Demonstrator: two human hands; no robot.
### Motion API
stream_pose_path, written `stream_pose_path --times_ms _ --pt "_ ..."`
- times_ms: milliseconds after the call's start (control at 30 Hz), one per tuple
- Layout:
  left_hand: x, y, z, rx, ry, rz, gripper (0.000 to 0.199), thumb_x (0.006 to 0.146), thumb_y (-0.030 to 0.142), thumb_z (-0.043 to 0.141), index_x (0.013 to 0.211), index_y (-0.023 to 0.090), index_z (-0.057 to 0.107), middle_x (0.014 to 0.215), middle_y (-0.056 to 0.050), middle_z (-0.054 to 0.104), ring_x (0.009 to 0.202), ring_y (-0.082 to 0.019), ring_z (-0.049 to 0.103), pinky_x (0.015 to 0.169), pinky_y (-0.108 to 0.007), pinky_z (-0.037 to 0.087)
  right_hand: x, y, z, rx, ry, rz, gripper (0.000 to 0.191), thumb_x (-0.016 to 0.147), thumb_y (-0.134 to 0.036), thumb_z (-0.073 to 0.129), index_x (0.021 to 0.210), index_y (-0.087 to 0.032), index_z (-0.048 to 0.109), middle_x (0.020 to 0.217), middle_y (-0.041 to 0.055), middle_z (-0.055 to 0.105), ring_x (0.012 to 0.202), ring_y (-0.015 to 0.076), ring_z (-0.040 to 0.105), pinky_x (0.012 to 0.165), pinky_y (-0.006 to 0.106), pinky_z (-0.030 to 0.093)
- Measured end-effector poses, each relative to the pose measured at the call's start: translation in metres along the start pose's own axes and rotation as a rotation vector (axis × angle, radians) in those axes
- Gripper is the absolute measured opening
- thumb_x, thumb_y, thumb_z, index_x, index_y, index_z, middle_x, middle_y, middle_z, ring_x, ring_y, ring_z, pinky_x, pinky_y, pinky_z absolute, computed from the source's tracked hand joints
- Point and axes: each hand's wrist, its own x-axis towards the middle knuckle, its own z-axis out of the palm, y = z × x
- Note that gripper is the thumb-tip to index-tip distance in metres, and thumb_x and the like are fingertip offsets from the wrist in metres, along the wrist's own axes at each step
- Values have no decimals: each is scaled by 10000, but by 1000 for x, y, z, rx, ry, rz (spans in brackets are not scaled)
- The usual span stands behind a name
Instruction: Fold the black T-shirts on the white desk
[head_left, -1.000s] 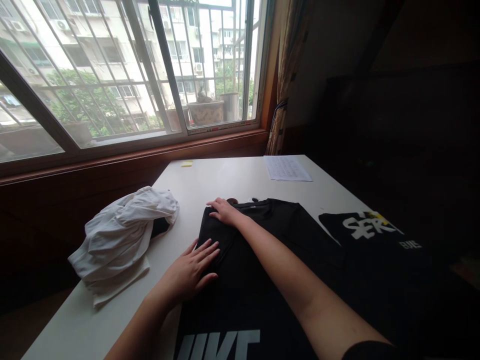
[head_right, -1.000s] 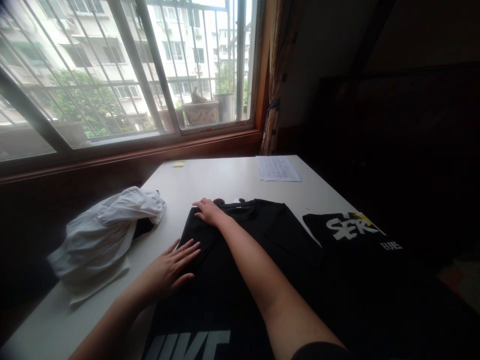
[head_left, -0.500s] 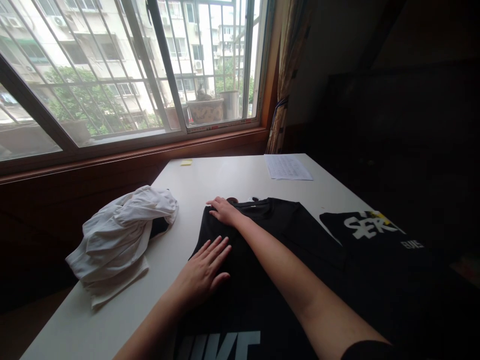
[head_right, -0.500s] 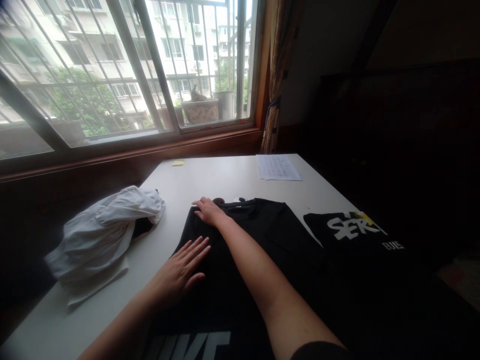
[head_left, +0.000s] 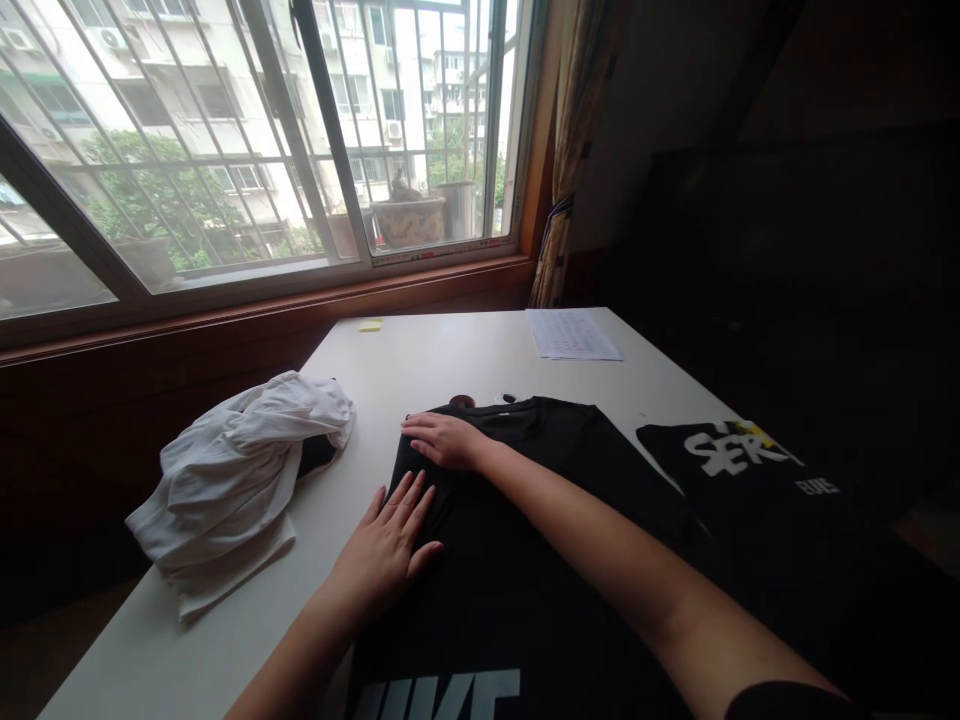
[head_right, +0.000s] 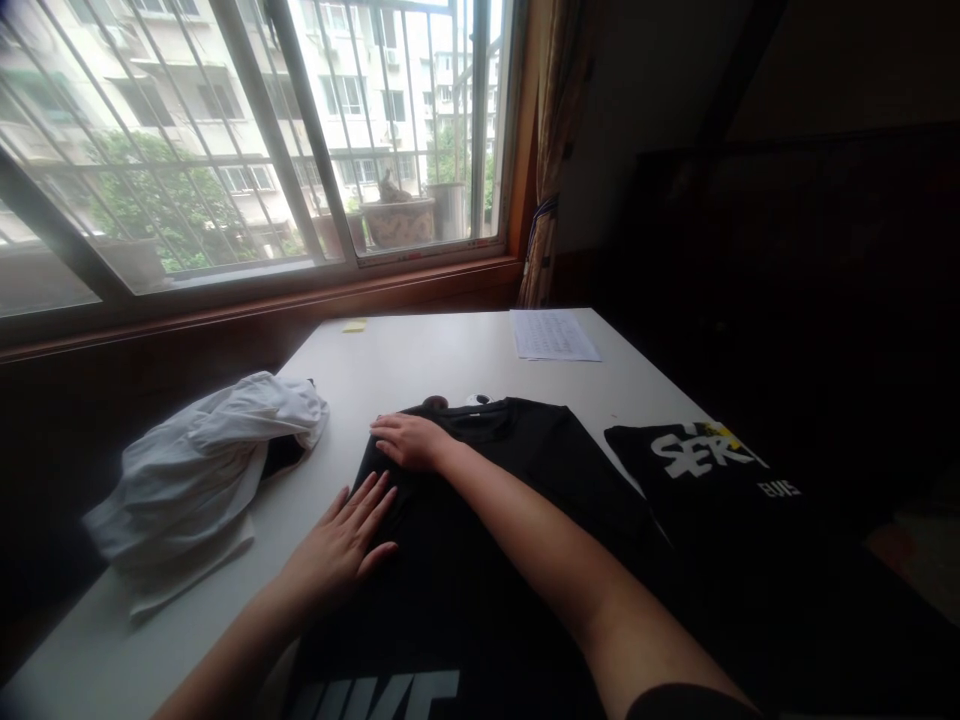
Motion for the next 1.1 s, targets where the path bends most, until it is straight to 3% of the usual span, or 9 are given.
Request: stream_pose_path --times_ms 133,267,433,600,700,800,900,1100 --pt "-7 8 6 -1 11 -49 704 1019 618 351 1607 245 248 1664 -128 215 1527 -364 227 1184 -649 271 -2 1 8 -49 -156 57 491 1023 -401 498 1488 -242 498 1585 76 433 1491 267 348 1222 496 279" --pt "-8 11 5 -18 6 -59 717 1011 628 364 1612 261 229 1669 -118 213 1526 -368 226 1193 -647 249 4 12 10 -89 -141 184 517 1026 -464 475 1507 -274 472 1611 58 380 1507 280 312 1237 515 225" --pt "-5 9 2 -14 -13 -63 726 1005 650 345 1604 249 259 1667 -123 211 1526 -365 229 1184 -659 257 8 15 11 -133 -138 212 513 1033 -443 458 1513 -262 458 1608 65 384 1506 282 312 1235 528 224" --pt "-4 7 3 -1 18 -51 723 1002 651 360 1600 256 272 1663 -122 230 1524 -368 233 1184 -650 269 4 8 7 -166 -28 190 466 1015 -328 507 1455 -178 531 1539 139 482 1476 296 373 1216 534 278" --pt "-5 6 2 3 4 -46 731 999 661 356 1602 258 265 1663 -120 229 1525 -361 235 1185 -640 277 -8 3 -6 -113 63 171 451 1019 -295 484 1436 -136 549 1509 158 517 1464 278 397 1213 502 313" --pt "-5 5 2 -2 -1 -47 735 997 664 356 1606 266 250 1668 -114 211 1529 -356 225 1189 -638 272 -35 3 -32 -35 149 201 452 1035 -298 425 1447 -152 542 1514 141 517 1450 252 422 1215 491 332" --pt "-6 4 1 -13 3 -51 731 999 658 363 1604 263 255 1666 -114 214 1528 -360 226 1185 -642 277 -79 7 -66 -59 199 317 473 1042 -338 380 1462 -183 531 1523 118 511 1440 256 436 1218 504 339" --pt "-2 4 -13 -17 -23 -85 678 1000 665 359 1518 239 457 1604 -116 368 1475 -375 351 1150 -664 329 -187 13 -121 -334 107 641 563 1035 -407 301 1526 -173 447 1570 104 452 1458 265 406 1234 478 323"
